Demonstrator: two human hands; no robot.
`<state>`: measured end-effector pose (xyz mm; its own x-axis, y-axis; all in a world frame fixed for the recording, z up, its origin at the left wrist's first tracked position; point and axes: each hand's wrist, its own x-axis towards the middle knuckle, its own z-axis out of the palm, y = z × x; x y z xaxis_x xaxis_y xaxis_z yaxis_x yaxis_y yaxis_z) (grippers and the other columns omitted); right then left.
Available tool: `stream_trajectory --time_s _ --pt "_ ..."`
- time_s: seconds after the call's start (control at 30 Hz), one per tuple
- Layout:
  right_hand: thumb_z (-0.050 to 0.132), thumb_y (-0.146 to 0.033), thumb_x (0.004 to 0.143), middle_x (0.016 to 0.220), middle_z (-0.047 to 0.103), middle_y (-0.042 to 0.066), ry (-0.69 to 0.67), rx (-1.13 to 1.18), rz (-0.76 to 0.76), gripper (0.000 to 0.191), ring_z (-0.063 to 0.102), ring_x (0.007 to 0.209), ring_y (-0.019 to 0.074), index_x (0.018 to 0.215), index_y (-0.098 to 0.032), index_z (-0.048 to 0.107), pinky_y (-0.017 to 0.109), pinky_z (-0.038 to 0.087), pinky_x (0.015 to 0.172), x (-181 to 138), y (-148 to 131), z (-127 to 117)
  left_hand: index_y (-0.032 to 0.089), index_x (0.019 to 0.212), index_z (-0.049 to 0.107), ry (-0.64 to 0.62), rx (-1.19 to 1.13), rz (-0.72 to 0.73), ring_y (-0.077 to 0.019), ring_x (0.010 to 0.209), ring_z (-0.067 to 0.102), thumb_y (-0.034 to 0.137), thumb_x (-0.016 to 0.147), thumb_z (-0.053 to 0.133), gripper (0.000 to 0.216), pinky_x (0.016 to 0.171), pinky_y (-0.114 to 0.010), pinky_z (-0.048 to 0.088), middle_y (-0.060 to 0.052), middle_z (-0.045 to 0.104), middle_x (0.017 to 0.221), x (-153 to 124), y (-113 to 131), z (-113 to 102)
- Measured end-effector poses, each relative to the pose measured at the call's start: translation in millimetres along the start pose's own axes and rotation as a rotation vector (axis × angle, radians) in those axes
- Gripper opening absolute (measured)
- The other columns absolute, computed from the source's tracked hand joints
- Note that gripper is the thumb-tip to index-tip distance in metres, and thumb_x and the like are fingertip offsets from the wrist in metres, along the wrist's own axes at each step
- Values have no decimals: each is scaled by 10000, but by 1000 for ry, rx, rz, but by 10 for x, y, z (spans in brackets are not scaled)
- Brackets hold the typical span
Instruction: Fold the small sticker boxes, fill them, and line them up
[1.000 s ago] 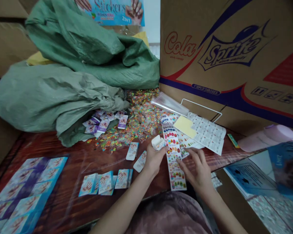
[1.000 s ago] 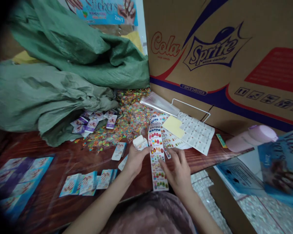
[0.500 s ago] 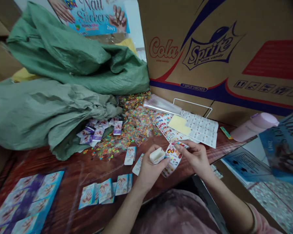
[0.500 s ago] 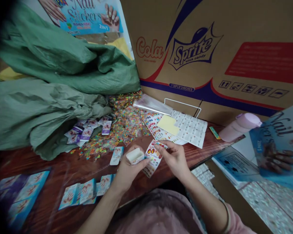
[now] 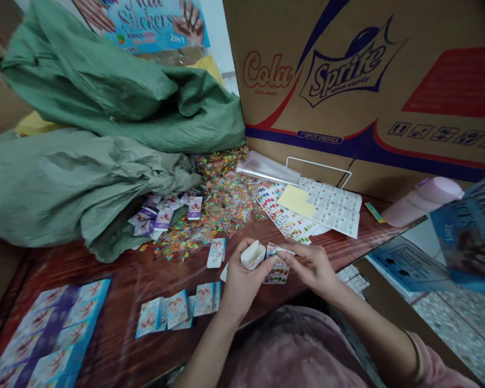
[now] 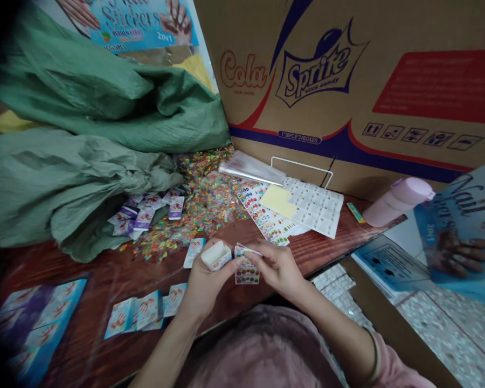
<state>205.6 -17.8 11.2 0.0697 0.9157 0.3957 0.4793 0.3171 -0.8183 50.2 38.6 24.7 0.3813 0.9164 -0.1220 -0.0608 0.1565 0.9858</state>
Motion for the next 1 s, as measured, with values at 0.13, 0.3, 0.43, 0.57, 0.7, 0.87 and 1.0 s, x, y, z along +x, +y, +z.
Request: stream_trajectory --time_s 0.13,0.3,0.43,0.57,0.7,0.87,1.0 --pt "536 -277 919 890 750 48 193 -24 71 221 710 744 178 1035 -192 705 261 587 659 -29 79 -2 172 740 549 14 -100 -133 -101 593 545 212 595 797 290 585 -204 463 49 592 643 -27 -125 6" --pt "538 -283 920 1180 664 86 -11 -250 -189 334 629 1092 200 1245 -236 593 415 450 1037 -123 99 -11 162 706 553 88 -186 -88 -94 579 550 217 593 803 280 578 -203 466 45 606 637 -23 -101 -4" --pt "638 -311 857 1159 654 113 -38 -100 -143 424 631 1066 200 1259 -192 577 316 534 909 -148 30 67 166 739 569 66 -184 -50 -97 618 567 209 599 805 278 612 -198 471 43 617 661 -8 -66 -18" --pt "564 -266 903 908 738 66 83 19 7 195 698 807 175 1026 -200 700 279 574 741 -121 51 122 157 805 620 24 -87 -134 -130 665 601 202 543 831 340 630 -224 492 1 672 739 -20 -111 -14" --pt "548 -224 908 903 745 51 154 -46 -36 192 706 820 179 1027 -213 698 297 586 761 -139 125 106 150 781 629 130 -159 -225 -126 574 585 188 500 827 346 544 -223 472 8 664 666 -21 -140 23" --pt "491 -98 909 1157 679 75 -19 -250 -397 399 636 1085 173 1278 -234 559 406 469 1038 -191 132 71 162 731 640 170 -373 -326 -141 601 612 125 449 766 311 563 -232 477 10 683 671 45 -99 23" --pt "630 -210 862 1213 643 124 -37 -316 -450 462 601 1145 220 1311 -208 521 450 467 1030 -216 143 98 194 706 653 169 -371 -450 -169 624 629 163 451 781 287 543 -250 479 -2 697 680 76 -62 -37"
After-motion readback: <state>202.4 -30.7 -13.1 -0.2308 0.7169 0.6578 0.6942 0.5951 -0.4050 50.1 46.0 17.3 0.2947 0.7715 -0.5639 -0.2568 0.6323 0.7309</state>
